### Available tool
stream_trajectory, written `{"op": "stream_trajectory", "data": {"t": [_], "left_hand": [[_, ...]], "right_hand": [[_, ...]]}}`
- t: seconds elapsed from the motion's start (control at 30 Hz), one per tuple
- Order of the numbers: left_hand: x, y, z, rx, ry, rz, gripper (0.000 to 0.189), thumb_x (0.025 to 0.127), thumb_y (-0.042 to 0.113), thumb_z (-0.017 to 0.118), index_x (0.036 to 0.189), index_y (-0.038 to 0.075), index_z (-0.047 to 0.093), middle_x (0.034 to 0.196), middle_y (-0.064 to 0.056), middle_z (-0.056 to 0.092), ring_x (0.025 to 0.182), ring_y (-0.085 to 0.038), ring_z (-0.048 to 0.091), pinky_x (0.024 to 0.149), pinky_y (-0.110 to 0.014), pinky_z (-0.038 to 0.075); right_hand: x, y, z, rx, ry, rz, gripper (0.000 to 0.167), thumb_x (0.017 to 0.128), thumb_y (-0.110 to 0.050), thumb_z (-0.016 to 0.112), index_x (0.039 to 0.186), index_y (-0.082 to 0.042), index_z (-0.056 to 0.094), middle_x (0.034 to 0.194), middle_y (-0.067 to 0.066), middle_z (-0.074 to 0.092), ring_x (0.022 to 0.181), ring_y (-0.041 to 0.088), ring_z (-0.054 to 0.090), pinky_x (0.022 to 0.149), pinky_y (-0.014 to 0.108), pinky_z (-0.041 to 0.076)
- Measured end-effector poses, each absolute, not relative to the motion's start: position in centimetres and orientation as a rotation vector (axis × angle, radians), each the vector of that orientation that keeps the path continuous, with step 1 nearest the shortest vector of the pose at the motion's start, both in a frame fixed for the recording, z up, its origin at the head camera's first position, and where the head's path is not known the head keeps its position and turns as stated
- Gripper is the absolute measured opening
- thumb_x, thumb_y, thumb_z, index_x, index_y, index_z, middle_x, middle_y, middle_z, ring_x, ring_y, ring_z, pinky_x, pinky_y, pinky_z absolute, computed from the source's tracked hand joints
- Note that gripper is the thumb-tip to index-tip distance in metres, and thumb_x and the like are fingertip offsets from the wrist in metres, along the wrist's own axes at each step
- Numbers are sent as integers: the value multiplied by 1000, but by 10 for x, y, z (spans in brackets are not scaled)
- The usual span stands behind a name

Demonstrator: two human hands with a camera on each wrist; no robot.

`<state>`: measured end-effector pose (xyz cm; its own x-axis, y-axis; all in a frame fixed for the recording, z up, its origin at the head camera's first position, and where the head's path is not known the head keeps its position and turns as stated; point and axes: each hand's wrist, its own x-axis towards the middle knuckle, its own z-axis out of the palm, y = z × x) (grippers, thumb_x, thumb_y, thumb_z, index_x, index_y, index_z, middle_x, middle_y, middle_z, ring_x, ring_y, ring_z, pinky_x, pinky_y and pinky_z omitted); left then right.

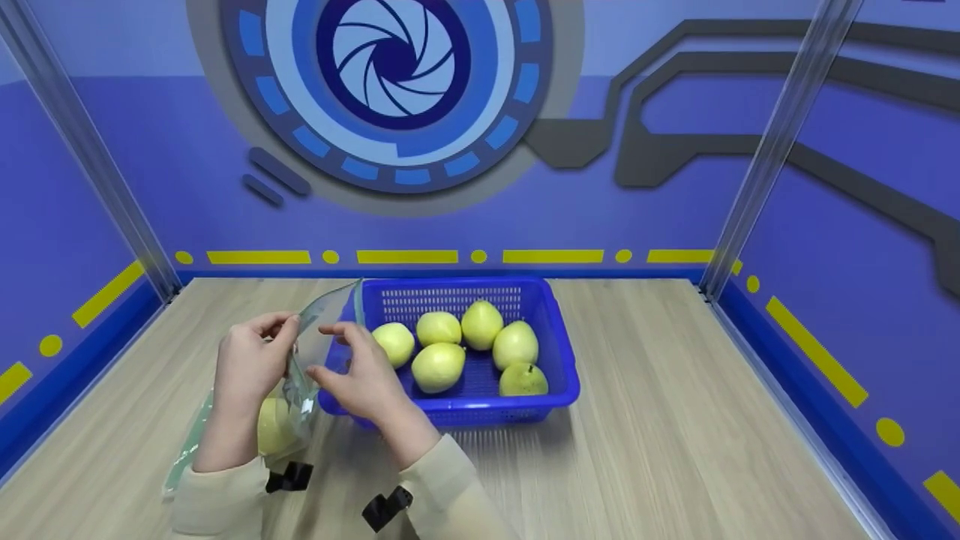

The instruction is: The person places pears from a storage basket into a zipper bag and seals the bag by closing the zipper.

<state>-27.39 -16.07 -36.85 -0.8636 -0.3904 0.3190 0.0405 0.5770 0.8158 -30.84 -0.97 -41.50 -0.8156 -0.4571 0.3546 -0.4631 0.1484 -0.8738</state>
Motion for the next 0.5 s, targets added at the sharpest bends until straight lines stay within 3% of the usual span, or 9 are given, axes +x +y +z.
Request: {"op": "stream_trajectory", "data": {"t": [0.5], "left_hand": [[-276, -161, -370, 271, -2349, -1198, 26, 100, 22, 61, 105, 3, 78, 80, -9, 68, 72, -22, 58, 66, -31, 45]], "right_hand": [[-308, -5, -411, 976, -2364, 1802, 44, 97, -14, 71, 137, -7, 57, 143, 13, 58, 136, 36, 55, 110, 55, 48]]}}
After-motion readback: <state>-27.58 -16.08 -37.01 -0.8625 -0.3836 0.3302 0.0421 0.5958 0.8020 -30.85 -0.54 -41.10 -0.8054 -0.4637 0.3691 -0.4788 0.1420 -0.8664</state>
